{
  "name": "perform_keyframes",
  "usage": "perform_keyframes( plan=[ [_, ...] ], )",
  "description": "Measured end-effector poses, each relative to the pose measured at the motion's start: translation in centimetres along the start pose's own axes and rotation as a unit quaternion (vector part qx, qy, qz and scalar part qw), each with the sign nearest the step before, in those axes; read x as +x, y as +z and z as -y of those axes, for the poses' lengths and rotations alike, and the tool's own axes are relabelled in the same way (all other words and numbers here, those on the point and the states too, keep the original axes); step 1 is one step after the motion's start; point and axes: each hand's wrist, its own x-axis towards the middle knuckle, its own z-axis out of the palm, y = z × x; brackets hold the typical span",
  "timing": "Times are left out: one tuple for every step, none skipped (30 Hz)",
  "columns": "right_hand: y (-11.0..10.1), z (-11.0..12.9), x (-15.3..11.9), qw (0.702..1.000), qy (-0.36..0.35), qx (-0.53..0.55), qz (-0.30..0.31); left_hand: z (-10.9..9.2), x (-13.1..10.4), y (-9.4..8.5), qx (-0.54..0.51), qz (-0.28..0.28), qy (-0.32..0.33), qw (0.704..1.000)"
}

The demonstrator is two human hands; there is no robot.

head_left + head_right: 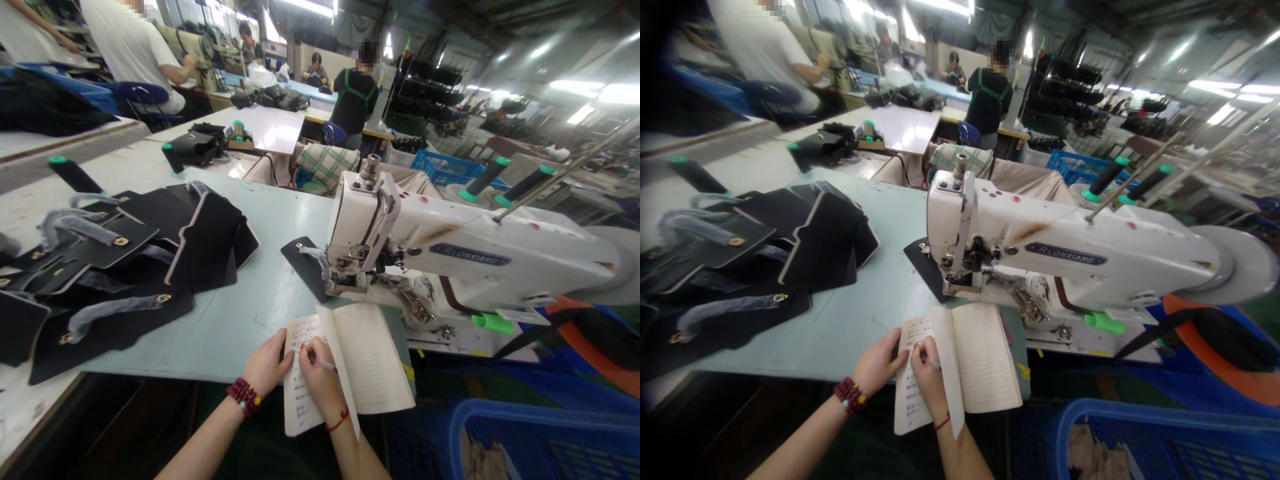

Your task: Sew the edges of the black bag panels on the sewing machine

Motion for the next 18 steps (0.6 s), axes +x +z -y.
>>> perform_keyframes(
  plan=[
    [0.0,0.1,0.0,1.0,0.0,-0.002,-0.001,0.1,0.0,0.1,0.0,-0.001,0.0,1.0],
    [-0.1,0.1,0.0,1.0,0.001,-0.005,-0.001,0.2,0.0,0.1,0.001,-0.001,0.001,1.0],
    [-0.1,0.0,0.0,1.0,0.001,-0.006,-0.002,0.2,0.1,0.1,0.001,-0.001,0.001,1.0],
    [-0.1,-0.1,0.0,1.0,0.0,-0.007,-0.003,0.2,0.1,0.1,0.001,-0.001,0.002,1.0],
    [0.0,-0.2,0.0,1.0,-0.001,-0.007,-0.003,0.3,0.1,0.1,0.0,0.0,0.003,1.0],
    [0.0,-0.4,0.0,1.0,-0.003,-0.008,-0.002,0.2,0.1,0.1,0.001,0.0,0.003,1.0],
    [0.1,-0.6,0.0,1.0,-0.006,-0.009,-0.002,0.2,0.1,0.1,0.001,0.0,0.003,1.0],
    [0.2,-0.7,0.0,1.0,-0.009,-0.011,-0.003,0.2,0.1,0.1,0.002,0.0,0.002,1.0],
    [0.3,-0.9,0.1,1.0,-0.012,-0.012,-0.003,0.2,0.2,0.1,0.003,-0.001,0.001,1.0],
    [0.3,-1.0,0.1,1.0,-0.015,-0.012,-0.005,0.2,0.2,0.1,0.003,-0.001,0.0,1.0],
    [0.4,-1.2,0.1,1.0,-0.016,-0.011,-0.007,0.2,0.2,0.2,0.004,-0.001,-0.001,1.0],
    [0.4,-1.3,0.1,1.0,-0.017,-0.009,-0.01,0.2,0.2,0.2,0.004,-0.002,-0.001,1.0],
    [0.4,-1.4,0.1,1.0,-0.016,-0.005,-0.014,0.2,0.1,0.2,0.004,-0.001,-0.001,1.0],
    [0.4,-1.5,0.2,1.0,-0.015,0.0,-0.018,0.2,0.1,0.2,0.005,-0.002,-0.002,1.0],
    [0.4,-1.5,0.2,1.0,-0.013,0.006,-0.023,0.3,0.1,0.2,0.004,-0.002,-0.002,1.0],
    [0.4,-1.5,0.2,0.999,-0.01,0.012,-0.028,0.2,0.1,0.2,0.004,-0.002,-0.003,1.0],
    [0.3,-1.5,0.2,0.999,-0.008,0.019,-0.033,0.2,0.0,0.2,0.003,-0.002,-0.004,1.0],
    [0.2,-1.4,0.2,0.999,-0.006,0.026,-0.037,0.2,0.0,0.2,0.002,-0.003,-0.004,1.0]
  ],
)
